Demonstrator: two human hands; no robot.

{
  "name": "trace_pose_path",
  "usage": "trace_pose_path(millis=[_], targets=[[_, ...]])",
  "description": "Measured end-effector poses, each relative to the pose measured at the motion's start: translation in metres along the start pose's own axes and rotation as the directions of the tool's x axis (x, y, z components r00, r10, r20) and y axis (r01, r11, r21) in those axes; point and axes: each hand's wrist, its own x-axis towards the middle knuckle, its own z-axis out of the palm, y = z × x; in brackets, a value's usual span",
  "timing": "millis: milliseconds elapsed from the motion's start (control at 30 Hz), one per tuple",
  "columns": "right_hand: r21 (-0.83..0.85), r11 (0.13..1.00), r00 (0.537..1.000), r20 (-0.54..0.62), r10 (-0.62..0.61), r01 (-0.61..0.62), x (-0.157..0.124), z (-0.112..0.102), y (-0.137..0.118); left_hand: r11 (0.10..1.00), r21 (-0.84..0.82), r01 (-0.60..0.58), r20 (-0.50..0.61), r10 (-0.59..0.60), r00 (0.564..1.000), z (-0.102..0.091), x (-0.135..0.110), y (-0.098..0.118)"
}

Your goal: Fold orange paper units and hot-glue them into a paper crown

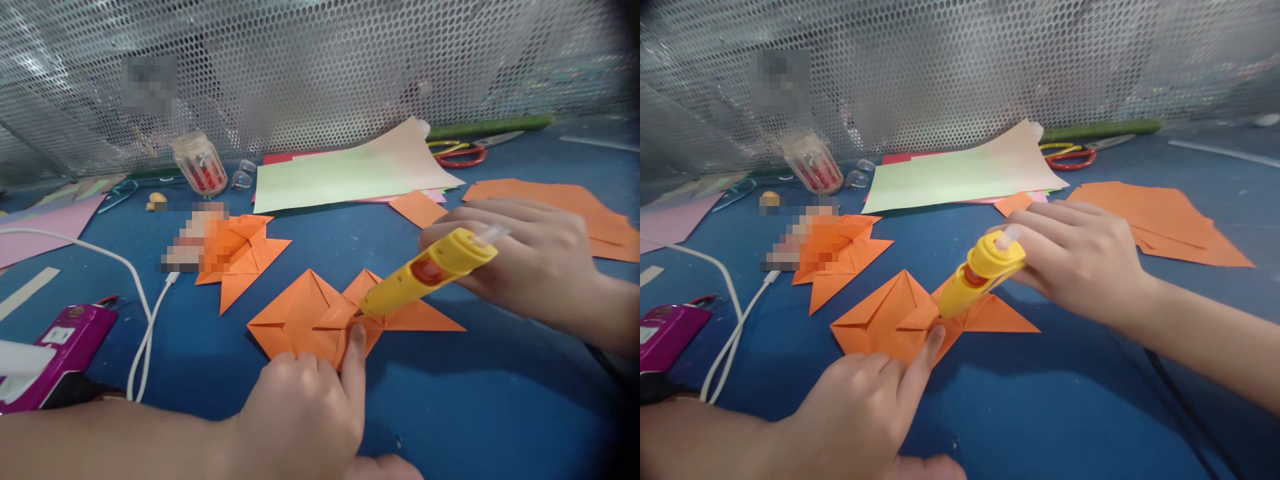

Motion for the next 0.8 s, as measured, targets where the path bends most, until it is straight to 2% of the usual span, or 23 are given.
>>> trace_pose_path(millis=[400, 567, 800], targets=[[0.083, 0.996, 0.999, 0.015, 0.036, -0.037, 0.007, -0.001, -0.012, 0.999, 0.040, -0.027, 0.056, 0.025, 0.998, 0.001, -0.002, 0.003], [0.085, 0.996, 1.000, 0.012, 0.029, -0.030, 0.011, -0.003, -0.011, 0.999, 0.027, -0.027, 0.064, 0.025, 0.998, 0.001, -0.002, 0.002], [0.109, 0.994, 0.998, 0.067, -0.012, 0.005, 0.009, -0.007, 0.000, 1.000, -0.005, -0.003, 0.053, 0.003, 0.999, 0.002, -0.003, 0.002]])
